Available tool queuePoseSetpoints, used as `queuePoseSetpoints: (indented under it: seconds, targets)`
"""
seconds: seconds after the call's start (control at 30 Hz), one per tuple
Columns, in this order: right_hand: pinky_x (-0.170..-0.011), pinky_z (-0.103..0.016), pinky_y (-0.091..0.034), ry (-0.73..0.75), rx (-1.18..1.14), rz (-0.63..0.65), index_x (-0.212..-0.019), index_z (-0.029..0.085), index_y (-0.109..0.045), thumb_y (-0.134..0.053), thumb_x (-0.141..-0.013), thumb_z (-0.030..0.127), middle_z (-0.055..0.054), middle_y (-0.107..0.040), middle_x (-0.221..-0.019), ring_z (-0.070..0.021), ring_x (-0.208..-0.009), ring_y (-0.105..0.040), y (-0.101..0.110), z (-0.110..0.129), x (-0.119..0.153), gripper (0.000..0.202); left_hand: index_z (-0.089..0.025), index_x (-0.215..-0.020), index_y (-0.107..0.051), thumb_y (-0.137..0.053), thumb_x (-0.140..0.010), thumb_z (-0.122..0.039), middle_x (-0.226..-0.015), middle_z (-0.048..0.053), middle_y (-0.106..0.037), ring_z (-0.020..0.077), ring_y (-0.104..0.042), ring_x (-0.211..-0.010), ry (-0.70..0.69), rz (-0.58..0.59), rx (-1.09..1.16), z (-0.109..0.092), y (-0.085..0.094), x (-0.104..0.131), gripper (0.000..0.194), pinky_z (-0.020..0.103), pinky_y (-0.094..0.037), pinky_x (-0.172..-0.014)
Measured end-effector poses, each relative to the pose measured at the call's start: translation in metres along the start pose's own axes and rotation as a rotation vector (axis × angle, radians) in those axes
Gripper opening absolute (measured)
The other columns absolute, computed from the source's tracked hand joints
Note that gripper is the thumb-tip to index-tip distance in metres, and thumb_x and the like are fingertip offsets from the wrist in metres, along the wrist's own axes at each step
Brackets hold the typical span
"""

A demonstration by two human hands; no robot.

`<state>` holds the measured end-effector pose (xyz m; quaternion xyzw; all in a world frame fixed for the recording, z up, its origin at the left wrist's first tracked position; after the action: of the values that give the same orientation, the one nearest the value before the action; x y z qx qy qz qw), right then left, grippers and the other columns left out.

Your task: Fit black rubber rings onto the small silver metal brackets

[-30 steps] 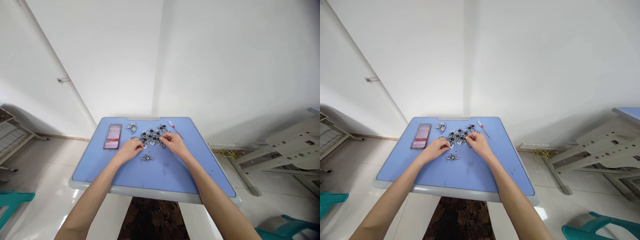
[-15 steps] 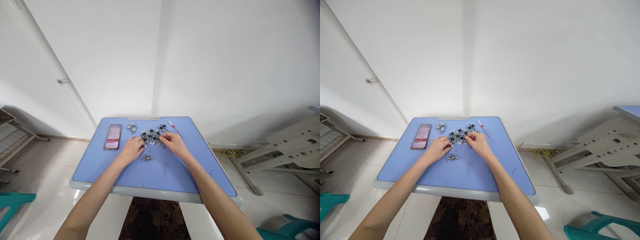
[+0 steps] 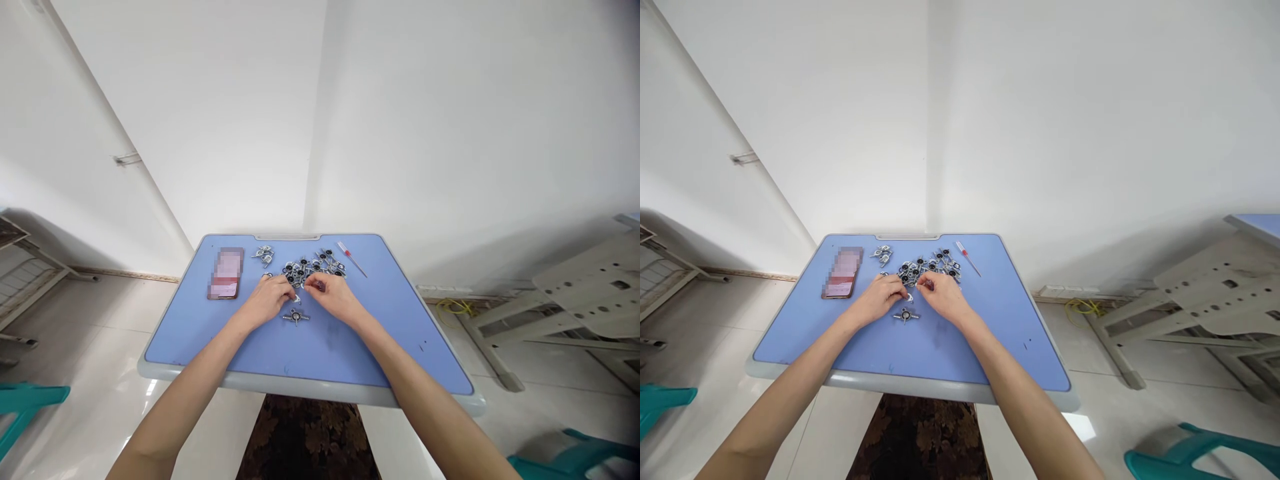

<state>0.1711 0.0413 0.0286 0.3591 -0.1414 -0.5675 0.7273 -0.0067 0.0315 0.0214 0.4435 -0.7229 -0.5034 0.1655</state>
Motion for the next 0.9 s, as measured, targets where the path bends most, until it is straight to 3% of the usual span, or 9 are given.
queuePoseSetpoints:
  seconds: [0.17, 0.47, 0.63, 0.77, 0.9]
  targets:
    - [-0.062, -0.023, -0.038, 0.098, 0.133, 0.086, -0.089, 0.020, -0.066, -0.056, -0.078, 0.015, -0.001, -0.064, -0.077, -0.0127, -0.065, -0.054, -0.006, 0.005, 0.002, 0.015, -0.021, -0.083, -0.067, -0.048, -0.084, -0.005, -0.092, 0.003, -0.062, 0.0186, -0.057, -0.092, -0.020, -0.036, -0.004, 0.003, 0.003, 0.000, 0.025, 0.034, -0.036, -0.083]
    - [-0.063, -0.025, -0.039, 0.031, 0.278, 0.115, -0.094, 0.020, -0.064, -0.066, -0.079, 0.035, -0.002, -0.066, -0.083, -0.0151, -0.070, -0.059, -0.015, 0.014, 0.003, 0.021, -0.019, -0.084, -0.064, -0.056, -0.082, -0.010, -0.087, 0.000, -0.062, 0.0151, -0.058, -0.081, 0.062, -0.163, 0.167, 0.008, 0.016, 0.002, 0.013, 0.030, -0.038, -0.079]
    - [-0.065, -0.024, -0.038, -0.007, 0.339, 0.175, -0.090, 0.021, -0.064, -0.065, -0.081, 0.024, -0.002, -0.067, -0.084, -0.0164, -0.077, -0.061, -0.024, 0.018, -0.001, 0.010, -0.019, -0.082, -0.064, -0.057, -0.081, -0.011, -0.087, 0.000, -0.062, 0.0157, -0.058, -0.081, 0.083, -0.161, 0.135, 0.008, 0.015, 0.002, 0.011, 0.031, -0.037, -0.081]
    - [-0.065, -0.024, -0.037, -0.062, 0.316, 0.145, -0.091, 0.020, -0.063, -0.062, -0.081, 0.018, -0.003, -0.068, -0.085, -0.0165, -0.078, -0.061, -0.019, 0.015, -0.004, 0.010, -0.020, -0.082, -0.064, -0.057, -0.082, -0.013, -0.087, 0.000, -0.063, 0.0162, -0.058, -0.082, 0.097, -0.149, 0.121, 0.008, 0.015, 0.002, 0.009, 0.031, -0.037, -0.081]
    - [-0.063, -0.024, -0.038, -0.123, 0.262, 0.087, -0.098, 0.020, -0.061, -0.063, -0.081, 0.025, -0.002, -0.067, -0.079, -0.0161, -0.073, -0.061, -0.005, 0.012, -0.002, 0.018, -0.019, -0.081, -0.064, -0.057, -0.082, -0.013, -0.086, -0.001, -0.062, 0.0154, -0.058, -0.081, 0.110, -0.163, 0.130, 0.007, 0.017, 0.002, 0.009, 0.031, -0.037, -0.080]
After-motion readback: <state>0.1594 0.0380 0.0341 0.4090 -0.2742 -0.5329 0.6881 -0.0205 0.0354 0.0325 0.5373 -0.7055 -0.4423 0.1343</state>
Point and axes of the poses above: each hand's wrist, its own x-axis away from the middle knuckle, its own y-axis out of the back of the hand, z = x × y, the point moved 2 cm from there along -x, towards the middle knuckle
